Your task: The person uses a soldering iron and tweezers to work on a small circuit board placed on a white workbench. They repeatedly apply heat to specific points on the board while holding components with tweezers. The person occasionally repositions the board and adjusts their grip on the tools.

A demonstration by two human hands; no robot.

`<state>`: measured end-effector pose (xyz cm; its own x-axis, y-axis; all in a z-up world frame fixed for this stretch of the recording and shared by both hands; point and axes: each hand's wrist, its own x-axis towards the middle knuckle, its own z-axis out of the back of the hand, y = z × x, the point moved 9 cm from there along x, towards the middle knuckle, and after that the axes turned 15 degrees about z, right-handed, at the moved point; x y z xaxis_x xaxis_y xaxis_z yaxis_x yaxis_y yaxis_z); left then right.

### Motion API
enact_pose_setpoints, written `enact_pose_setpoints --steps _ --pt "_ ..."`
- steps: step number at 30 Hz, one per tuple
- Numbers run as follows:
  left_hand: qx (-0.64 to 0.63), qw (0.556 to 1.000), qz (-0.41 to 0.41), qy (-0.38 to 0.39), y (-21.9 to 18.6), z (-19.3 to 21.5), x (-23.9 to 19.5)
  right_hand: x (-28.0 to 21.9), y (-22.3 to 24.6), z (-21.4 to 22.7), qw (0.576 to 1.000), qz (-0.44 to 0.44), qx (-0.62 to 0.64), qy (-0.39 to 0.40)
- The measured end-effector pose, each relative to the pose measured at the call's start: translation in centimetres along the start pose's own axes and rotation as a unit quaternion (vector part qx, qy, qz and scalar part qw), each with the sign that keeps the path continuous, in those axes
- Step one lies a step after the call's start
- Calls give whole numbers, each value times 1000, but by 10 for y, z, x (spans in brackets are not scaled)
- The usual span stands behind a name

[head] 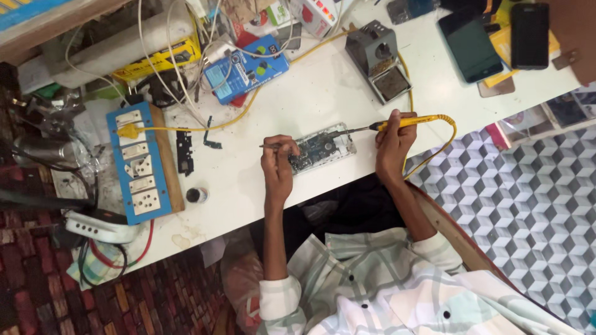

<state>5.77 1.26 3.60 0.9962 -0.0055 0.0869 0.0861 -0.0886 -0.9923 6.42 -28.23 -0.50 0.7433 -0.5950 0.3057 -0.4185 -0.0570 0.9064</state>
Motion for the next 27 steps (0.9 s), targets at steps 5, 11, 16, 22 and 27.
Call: enact_pose_setpoints --steps 5,11,16,22,27 --pt "-42 999 12 -17 4 1 4 -4 6 -5 1000 0 -2 18" --pt "-10 1000 16 -4 1 -4 4 -6 13 -2 1000 15 -7 24" --pt "63 998 3 16 -19 -5 7 -6 19 -10 999 27 -12 40" --pt "61 997 47 -3 -15 -1 7 -6 19 -11 999 13 -7 48" --pt "18 997 -71 17 -26 -2 -3 -5 18 -8 999 14 -9 35"
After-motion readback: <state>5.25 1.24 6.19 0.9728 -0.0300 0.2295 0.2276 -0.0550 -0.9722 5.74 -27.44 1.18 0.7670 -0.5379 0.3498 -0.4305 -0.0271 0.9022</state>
